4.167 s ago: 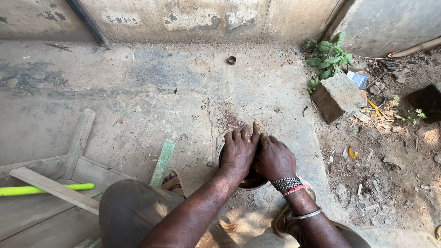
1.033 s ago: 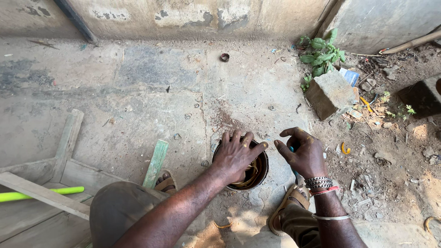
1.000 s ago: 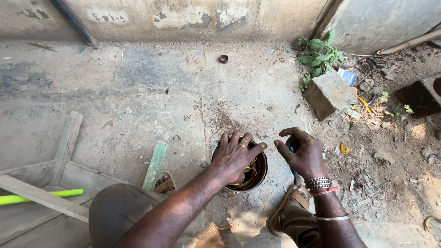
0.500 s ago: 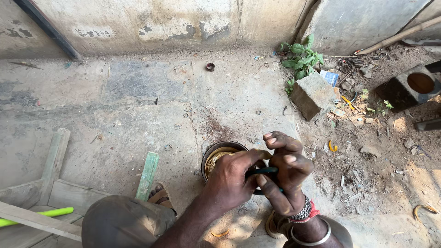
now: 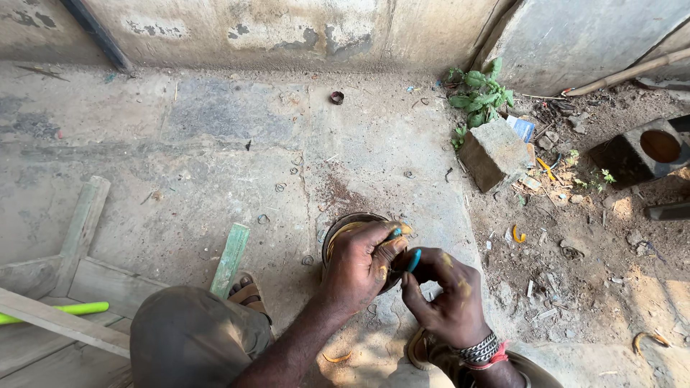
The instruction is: The person sits on the ground and uses pliers to cut a coiled metal wire inside a metal can. They repeatedly pull sections of the wire from the coil and cut them into smaller pieces, which fall into the can.
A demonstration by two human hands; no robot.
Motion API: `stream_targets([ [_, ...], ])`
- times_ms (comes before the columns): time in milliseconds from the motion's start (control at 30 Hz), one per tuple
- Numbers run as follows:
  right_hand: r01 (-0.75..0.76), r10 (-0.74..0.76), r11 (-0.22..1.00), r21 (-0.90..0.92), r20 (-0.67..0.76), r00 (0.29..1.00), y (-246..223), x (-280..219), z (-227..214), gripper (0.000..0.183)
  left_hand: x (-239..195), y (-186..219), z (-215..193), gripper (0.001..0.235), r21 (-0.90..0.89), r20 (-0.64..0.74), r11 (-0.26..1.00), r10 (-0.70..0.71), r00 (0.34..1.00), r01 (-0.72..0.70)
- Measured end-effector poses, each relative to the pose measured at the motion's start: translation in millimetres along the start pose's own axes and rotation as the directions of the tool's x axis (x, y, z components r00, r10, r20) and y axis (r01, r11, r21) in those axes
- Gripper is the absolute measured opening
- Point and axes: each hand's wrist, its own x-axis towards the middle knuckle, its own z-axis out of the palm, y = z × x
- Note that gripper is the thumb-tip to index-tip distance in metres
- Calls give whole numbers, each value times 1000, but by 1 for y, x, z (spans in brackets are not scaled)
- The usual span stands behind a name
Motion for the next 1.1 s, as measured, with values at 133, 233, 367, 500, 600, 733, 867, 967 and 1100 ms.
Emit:
stream_targets([
  [133, 38, -83, 986, 165, 274, 958, 4, 3, -15, 21, 16, -31, -6, 15, -33, -104, 991, -131, 986, 128],
  [233, 118, -175, 978, 169, 377, 909, 5, 1, -25, 20, 18, -50, -16, 22, -47, -33, 959, -281, 959, 279],
  [367, 62, -51, 998, -2, 531, 846, 11, 2, -35, 23, 9, -58, -9, 20, 6, 49, 970, -241, 969, 241],
  [500, 132, -110, 991, -10, 499, 860, 19, 1, -33, 17, 9, -61, 6, 20, 85, 65, 983, -167, 984, 161],
  [600, 152, -103, 987, -59, 496, 862, 20, 3, -29, 16, 13, -58, 8, 21, 112, 57, 987, -119, 991, 112],
  [733, 126, -80, 990, -64, 480, 874, 17, 6, -28, 20, 14, -51, 2, 19, 234, 49, 969, -95, 994, 81],
  [867, 164, -103, 983, -85, 490, 866, 17, 9, -28, 25, 16, -50, 2, 20, 194, 44, 976, -111, 993, 101],
  [967, 163, -85, 980, -114, 497, 864, 18, 11, -25, 33, 16, -52, 6, 20, 240, 45, 964, -127, 991, 113],
  [1100, 123, -26, 978, -166, 492, 870, 17, 12, -23, 33, 13, -56, 10, 23, 317, 79, 932, -212, 974, 177],
])
